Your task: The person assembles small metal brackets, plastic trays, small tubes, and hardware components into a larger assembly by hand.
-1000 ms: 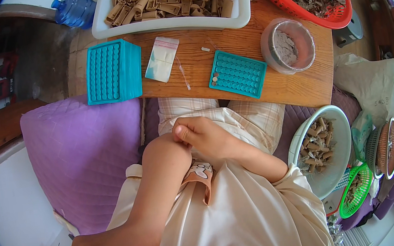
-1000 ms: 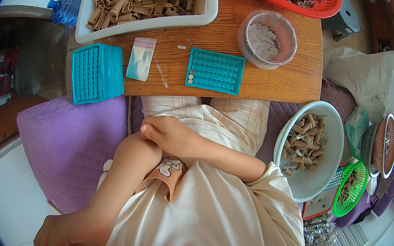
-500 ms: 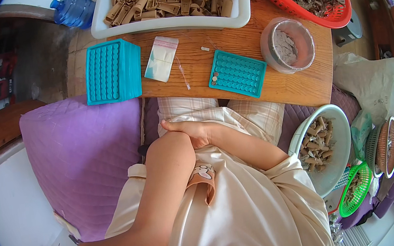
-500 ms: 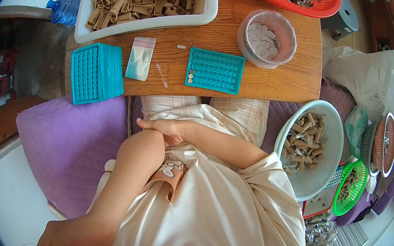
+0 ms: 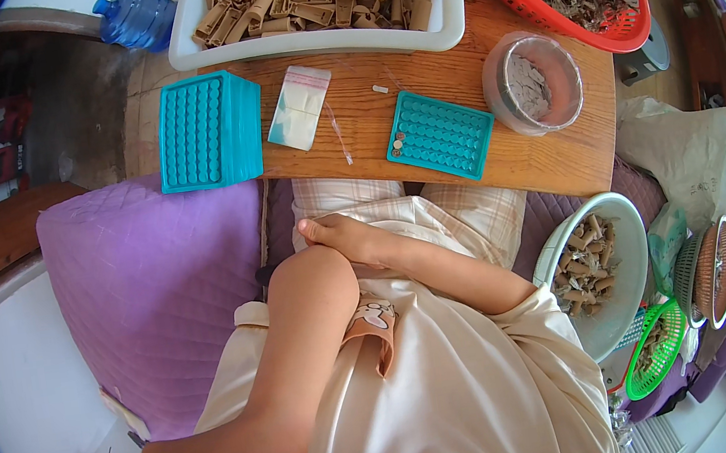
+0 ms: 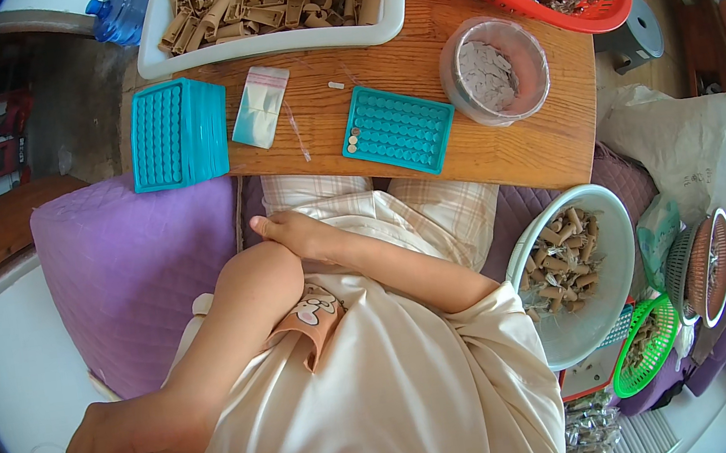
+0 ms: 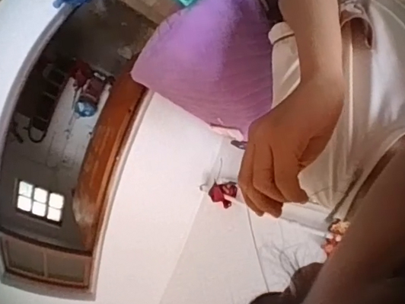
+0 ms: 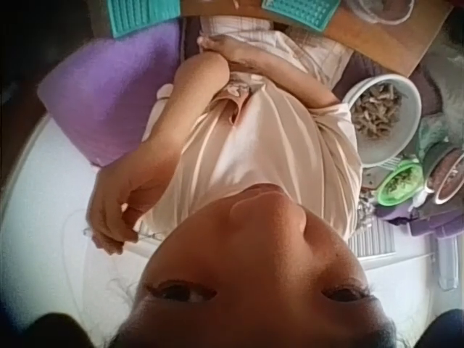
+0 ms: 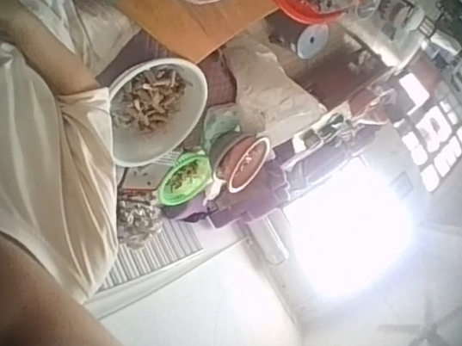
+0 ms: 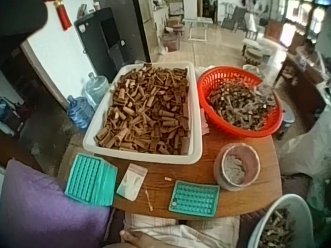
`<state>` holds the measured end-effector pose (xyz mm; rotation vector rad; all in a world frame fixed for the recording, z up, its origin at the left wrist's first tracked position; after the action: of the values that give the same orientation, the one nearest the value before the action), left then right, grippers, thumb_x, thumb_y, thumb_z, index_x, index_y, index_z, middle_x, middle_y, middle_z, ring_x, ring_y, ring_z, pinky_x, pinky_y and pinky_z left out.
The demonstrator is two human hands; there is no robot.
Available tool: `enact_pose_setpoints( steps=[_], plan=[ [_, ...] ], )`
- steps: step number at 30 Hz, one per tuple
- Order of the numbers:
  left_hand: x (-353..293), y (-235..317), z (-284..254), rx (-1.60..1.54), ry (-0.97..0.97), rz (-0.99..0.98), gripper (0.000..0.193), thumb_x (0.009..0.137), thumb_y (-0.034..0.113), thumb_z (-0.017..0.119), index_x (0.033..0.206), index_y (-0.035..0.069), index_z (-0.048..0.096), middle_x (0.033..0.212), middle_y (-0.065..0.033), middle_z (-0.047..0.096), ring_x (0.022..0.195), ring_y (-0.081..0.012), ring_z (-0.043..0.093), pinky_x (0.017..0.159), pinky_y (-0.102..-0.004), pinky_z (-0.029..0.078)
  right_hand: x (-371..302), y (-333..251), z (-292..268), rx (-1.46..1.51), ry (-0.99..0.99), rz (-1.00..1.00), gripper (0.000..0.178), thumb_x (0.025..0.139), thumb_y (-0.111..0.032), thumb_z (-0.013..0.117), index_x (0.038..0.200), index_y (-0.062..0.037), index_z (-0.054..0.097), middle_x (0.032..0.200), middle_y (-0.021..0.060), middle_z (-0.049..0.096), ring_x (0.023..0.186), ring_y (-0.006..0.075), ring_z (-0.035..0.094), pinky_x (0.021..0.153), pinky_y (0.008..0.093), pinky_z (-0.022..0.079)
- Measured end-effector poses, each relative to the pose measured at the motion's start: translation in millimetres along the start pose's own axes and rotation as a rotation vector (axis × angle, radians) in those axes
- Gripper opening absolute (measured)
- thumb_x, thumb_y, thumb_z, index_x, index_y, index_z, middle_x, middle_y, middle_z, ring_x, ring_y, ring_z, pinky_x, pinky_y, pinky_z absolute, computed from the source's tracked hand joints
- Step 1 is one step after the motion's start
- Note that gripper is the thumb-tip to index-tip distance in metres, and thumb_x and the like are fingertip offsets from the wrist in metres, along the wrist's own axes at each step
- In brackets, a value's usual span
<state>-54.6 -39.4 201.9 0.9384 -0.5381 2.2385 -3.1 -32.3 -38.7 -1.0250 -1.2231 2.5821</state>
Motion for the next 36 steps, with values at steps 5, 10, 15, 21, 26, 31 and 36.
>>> enact_pose_setpoints(
  steps=[5,10,15,21,26,31,36],
  plan=[
    [12.7,15.2,-4.7,0.083,-0.011,0.070,0.013,0.079,0.001,0.048,0.089,0.000,0.055,0.083,-0.0073,0.056,0.068,-0.0140,0.054,0.063,-0.0260,0.049,-16.9,-31.6,-2.7,-0.311,0.075,-0.079,0.056,0.087,-0.047,0.028,0.089,0.0037,0.053,0.093,0.0207,0.056,0.090,0.0303,0.052,0.078,0.0369,0.039],
    [26.5,28.6,-19.9,0.194,-0.004,0.163,0.010,0.077,0.001,0.047,0.085,0.001,0.055,0.084,-0.0069,0.055,0.066,-0.0132,0.054,0.061,-0.0266,0.049,-11.3,-41.5,6.0,-0.469,-0.005,-0.116,0.050,0.088,-0.043,0.025,0.093,0.0012,0.048,0.093,0.0241,0.052,0.093,0.0383,0.048,0.079,0.0415,0.037],
    [28.9,40.1,-27.6,0.295,-0.013,0.267,0.008,0.076,0.002,0.047,0.081,0.001,0.054,0.085,-0.0066,0.055,0.065,-0.0123,0.054,0.060,-0.0272,0.049,-15.1,-51.4,17.3,-0.634,-0.064,-0.140,0.047,0.089,-0.042,0.024,0.096,-0.0010,0.047,0.093,0.0176,0.049,0.085,0.0282,0.050,0.073,0.0359,0.040],
    [22.8,45.4,-64.5,0.366,0.042,0.024,0.013,0.077,0.007,0.048,0.086,0.001,0.054,0.085,-0.0068,0.056,0.067,-0.0138,0.053,0.065,-0.0281,0.046,-54.0,-139.2,-28.6,-0.207,-0.402,-0.319,0.034,0.088,-0.032,0.037,0.090,-0.0011,0.051,0.082,0.0051,0.052,0.075,0.0122,0.049,0.067,0.0245,0.042],
    [-1.9,21.6,-121.0,1.419,-0.033,-0.308,0.020,0.079,0.009,0.052,0.097,0.000,0.051,0.083,-0.0089,0.056,0.071,-0.0134,0.054,0.067,-0.0259,0.046,-5.2,-204.7,-122.3,-1.138,0.687,-0.760,0.020,0.082,-0.016,0.048,0.090,0.0004,0.057,0.074,0.0073,0.059,0.071,0.0105,0.055,0.064,0.0243,0.044],
    [-26.6,6.3,-155.1,1.506,0.046,-0.694,0.020,0.081,0.007,0.053,0.099,-0.002,0.051,0.086,-0.0107,0.057,0.077,-0.0130,0.056,0.068,-0.0229,0.046,48.3,-229.7,-142.2,-1.963,0.741,-0.379,0.033,0.076,-0.008,0.052,0.109,-0.0035,0.047,0.080,0.0124,0.060,0.081,0.0231,0.056,0.066,0.0327,0.048],
    [-34.1,8.3,-162.4,1.188,0.252,-0.882,0.023,0.079,0.009,0.056,0.100,-0.001,0.051,0.085,-0.0103,0.058,0.072,-0.0141,0.057,0.066,-0.0235,0.046,39.7,-215.0,-129.8,-1.878,0.880,-0.702,0.030,0.076,-0.008,0.053,0.105,-0.0013,0.050,0.082,0.0139,0.059,0.082,0.0257,0.056,0.067,0.0336,0.047]
  ],
)
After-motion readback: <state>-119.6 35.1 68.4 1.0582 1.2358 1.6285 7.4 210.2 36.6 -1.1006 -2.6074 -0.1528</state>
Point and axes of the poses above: each hand's wrist, its own x-axis towards the middle knuckle, its own z-axis out of the palm, y = z × x, the point moved 1 cm from there along x, towards the middle knuckle
